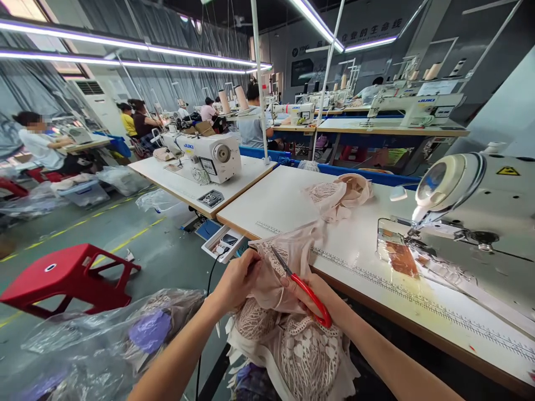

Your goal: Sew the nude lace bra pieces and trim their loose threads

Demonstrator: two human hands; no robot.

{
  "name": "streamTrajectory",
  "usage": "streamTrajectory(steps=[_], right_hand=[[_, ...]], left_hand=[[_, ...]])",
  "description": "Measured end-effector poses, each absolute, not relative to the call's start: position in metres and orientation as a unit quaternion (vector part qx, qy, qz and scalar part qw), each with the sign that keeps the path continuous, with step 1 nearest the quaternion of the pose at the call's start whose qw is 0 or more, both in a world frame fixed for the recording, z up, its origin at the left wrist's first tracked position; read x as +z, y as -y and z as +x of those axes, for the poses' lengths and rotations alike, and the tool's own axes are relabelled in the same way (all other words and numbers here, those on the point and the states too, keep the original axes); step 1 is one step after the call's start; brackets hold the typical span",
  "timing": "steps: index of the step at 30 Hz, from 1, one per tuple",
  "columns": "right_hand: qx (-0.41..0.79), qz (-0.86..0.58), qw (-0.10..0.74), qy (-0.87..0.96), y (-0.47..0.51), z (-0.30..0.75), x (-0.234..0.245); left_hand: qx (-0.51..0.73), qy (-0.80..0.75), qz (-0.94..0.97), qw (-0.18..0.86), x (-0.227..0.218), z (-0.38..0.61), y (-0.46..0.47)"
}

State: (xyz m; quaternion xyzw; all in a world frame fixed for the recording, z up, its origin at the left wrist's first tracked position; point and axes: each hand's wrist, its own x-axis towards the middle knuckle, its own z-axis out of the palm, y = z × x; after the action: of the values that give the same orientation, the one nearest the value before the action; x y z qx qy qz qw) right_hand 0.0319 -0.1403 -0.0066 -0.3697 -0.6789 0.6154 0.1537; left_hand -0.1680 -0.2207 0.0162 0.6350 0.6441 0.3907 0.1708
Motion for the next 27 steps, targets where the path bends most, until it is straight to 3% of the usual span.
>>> streamTrajectory(steps=[2,5,8,12,27], right_hand=[[0.570,-0.363,0.189,0.713,0.145,0.037,0.001],[0.468,-0.358,0.317,0.743,0.153,0.043,0.019],[0.464,-0.281,0.374,0.752,0.164,0.040,0.041],[0.483,-0.213,0.336,0.780,0.179,0.024,0.055],[0.519,-0.279,0.291,0.754,0.183,0.001,0.061]], left_hand=[[0.416,-0.648,0.608,0.191,0.020,-0.169,0.228],[0.452,-0.648,0.566,0.236,0.033,-0.165,0.245],[0.484,-0.625,0.553,0.263,0.051,-0.155,0.262],[0.510,-0.599,0.544,0.292,0.067,-0.144,0.278],[0.527,-0.555,0.511,0.391,0.060,-0.155,0.289]])
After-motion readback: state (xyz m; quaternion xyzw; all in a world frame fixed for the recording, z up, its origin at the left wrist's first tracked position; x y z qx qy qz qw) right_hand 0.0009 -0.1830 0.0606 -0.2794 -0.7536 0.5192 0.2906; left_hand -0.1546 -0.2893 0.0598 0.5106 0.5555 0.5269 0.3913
